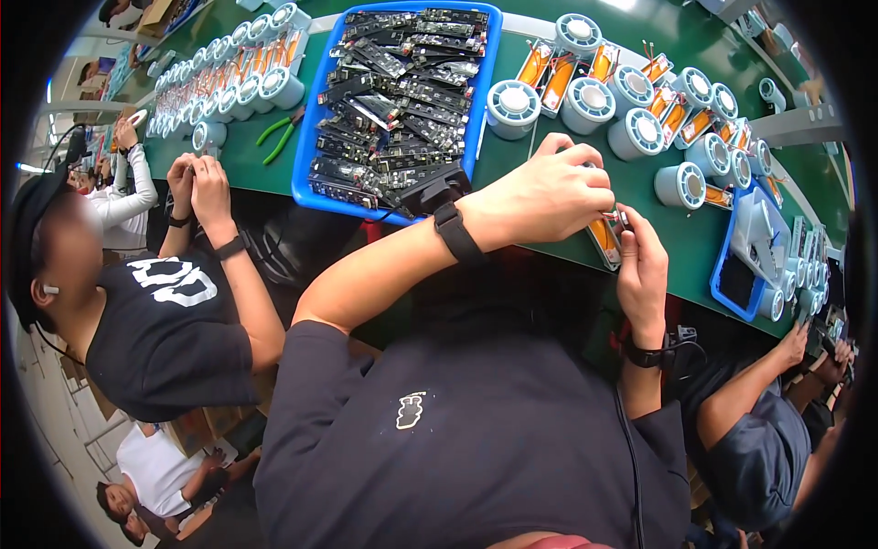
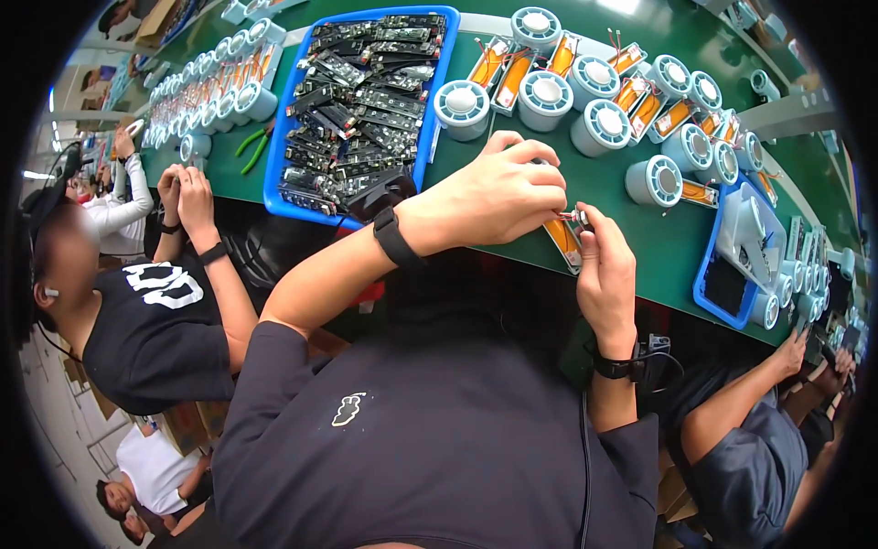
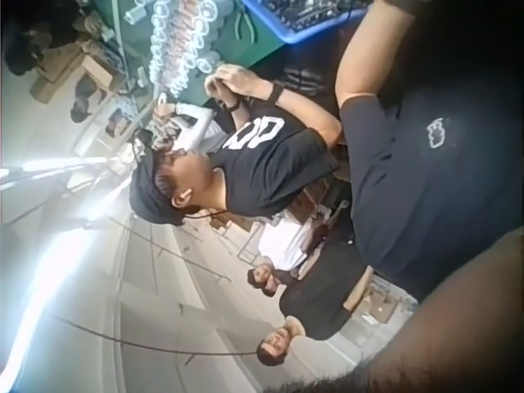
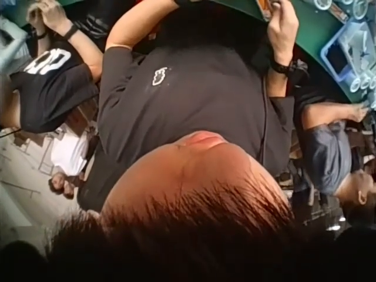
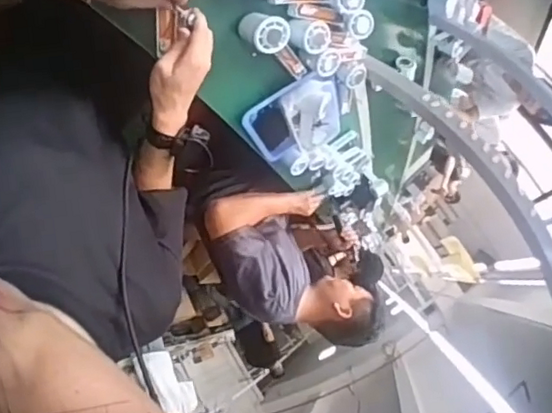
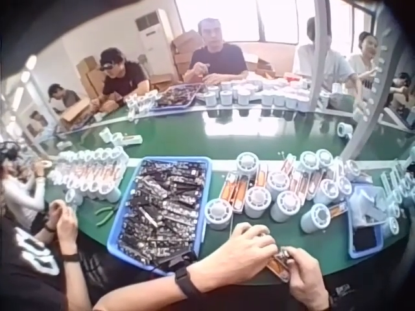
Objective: Assemble small electronic or mechanical components into circular plastic housings on a factory production line.
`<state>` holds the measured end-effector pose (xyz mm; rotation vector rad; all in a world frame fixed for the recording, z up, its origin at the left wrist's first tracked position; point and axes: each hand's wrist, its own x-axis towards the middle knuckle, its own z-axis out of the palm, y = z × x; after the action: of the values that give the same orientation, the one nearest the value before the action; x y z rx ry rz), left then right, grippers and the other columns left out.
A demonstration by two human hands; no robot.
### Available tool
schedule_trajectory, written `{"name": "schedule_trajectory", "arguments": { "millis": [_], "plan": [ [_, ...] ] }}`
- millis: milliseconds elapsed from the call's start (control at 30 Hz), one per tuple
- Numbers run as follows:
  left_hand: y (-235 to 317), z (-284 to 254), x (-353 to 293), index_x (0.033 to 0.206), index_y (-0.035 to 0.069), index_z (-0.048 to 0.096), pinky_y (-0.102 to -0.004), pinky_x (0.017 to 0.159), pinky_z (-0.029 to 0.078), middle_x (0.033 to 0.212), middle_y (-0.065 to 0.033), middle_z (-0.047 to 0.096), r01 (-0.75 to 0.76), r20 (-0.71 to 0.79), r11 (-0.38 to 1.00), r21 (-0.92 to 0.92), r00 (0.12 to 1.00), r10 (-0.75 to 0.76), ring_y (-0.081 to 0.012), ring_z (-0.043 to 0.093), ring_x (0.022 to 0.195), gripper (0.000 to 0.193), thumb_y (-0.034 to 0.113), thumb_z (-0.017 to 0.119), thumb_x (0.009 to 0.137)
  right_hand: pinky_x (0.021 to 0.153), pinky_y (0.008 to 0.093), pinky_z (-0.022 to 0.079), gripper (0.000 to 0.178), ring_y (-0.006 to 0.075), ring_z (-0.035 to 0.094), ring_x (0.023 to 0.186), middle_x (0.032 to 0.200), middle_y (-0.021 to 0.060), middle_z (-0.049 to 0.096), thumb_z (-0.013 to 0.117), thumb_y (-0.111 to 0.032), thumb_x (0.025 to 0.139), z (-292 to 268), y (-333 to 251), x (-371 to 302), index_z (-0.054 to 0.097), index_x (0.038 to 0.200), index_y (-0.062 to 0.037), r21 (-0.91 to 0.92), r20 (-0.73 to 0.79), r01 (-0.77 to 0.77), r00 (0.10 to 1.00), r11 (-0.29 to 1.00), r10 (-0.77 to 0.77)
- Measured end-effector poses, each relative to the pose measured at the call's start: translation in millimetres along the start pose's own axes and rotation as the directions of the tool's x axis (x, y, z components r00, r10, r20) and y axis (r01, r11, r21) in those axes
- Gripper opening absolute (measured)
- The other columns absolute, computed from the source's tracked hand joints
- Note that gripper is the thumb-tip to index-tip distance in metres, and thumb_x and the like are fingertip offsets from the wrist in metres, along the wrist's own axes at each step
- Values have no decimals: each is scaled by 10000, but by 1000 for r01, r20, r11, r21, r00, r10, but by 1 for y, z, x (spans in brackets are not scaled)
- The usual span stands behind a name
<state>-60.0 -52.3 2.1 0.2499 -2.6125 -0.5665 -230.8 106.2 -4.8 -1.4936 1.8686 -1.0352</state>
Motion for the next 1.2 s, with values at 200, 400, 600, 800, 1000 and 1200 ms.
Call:
{"name": "schedule_trajectory", "arguments": {
  "millis": [200, 400, 600, 800, 1000, 1200],
  "plan": [
    [6, 8, 1, 963, 126, 704, -511, 1058, 398, 1182, -52, 673, 56, -77, 998, 20, 996, -54, -275, 576, 1267, 153, 234, 772, 879, 900, 370, 528, 281, 294, 683, 1016, 1145, 187, 683, 493, -45, 1068, 8, 0, 2, 613, 1311, 29, -3, -27, 67, 997, 998, -67],
    [17, -2, -8, 966, 121, 725, -589, 1144, 334, 1242, -86, 642, 117, -41, 991, 63, 993, -115, -315, 544, 1306, 137, 211, 770, 873, 882, 381, 531, 275, 320, 681, 982, 1125, 195, 677, 497, -41, 1061, 8, 1, 2, 617, 1301, 24, 52, -47, 64, 997, 997, -62],
    [8, -13, -3, 968, 131, 717, -628, 1158, 317, 1230, -71, 631, 23, 89, 993, 119, 995, -34, -313, 535, 1313, 124, 197, 771, 878, 906, 328, 524, 296, 224, 670, 1008, 1143, 149, 689, 488, -47, 1080, 7, -2, -2, 607, 1339, 35, 14, -20, 19, 1000, 1000, -19],
    [5, 0, 3, 946, 162, 726, -599, 1149, 318, 1156, -22, 634, 72, 66, 996, -54, 995, -69, -260, 551, 1264, 117, 201, 787, 854, 839, 331, 527, 228, 223, 669, 909, 1022, 143, 681, 526, -41, 1055, 7, -8, -1, 638, 1240, 32, 16, -110, 45, 993, 999, -43],
    [5, 2, -1, 925, 190, 731, -553, 1138, 316, 1118, 20, 646, 6, -4, 1000, 21, 1000, -6, -237, 559, 1253, 111, 188, 792, 834, 697, 364, 499, 87, 333, 640, 752, 863, 176, 651, 635, -27, 959, -43, -41, 21, 586, 1010, 24, -135, 322, 19, 946, 991, 25],
    [3, 7, -5, 919, 190, 726, -527, 1138, 313, 1106, 27, 653, -14, -80, 1000, 12, 997, 15, -228, 565, 1248, 111, 157, 780, 828, 666, 434, 488, 139, 407, 630, 754, 781, 205, 636, 656, -25, 938, -49, -36, 40, 540, 1005, 15, -265, 506, 170, 862, 949, -13]
  ]
}}
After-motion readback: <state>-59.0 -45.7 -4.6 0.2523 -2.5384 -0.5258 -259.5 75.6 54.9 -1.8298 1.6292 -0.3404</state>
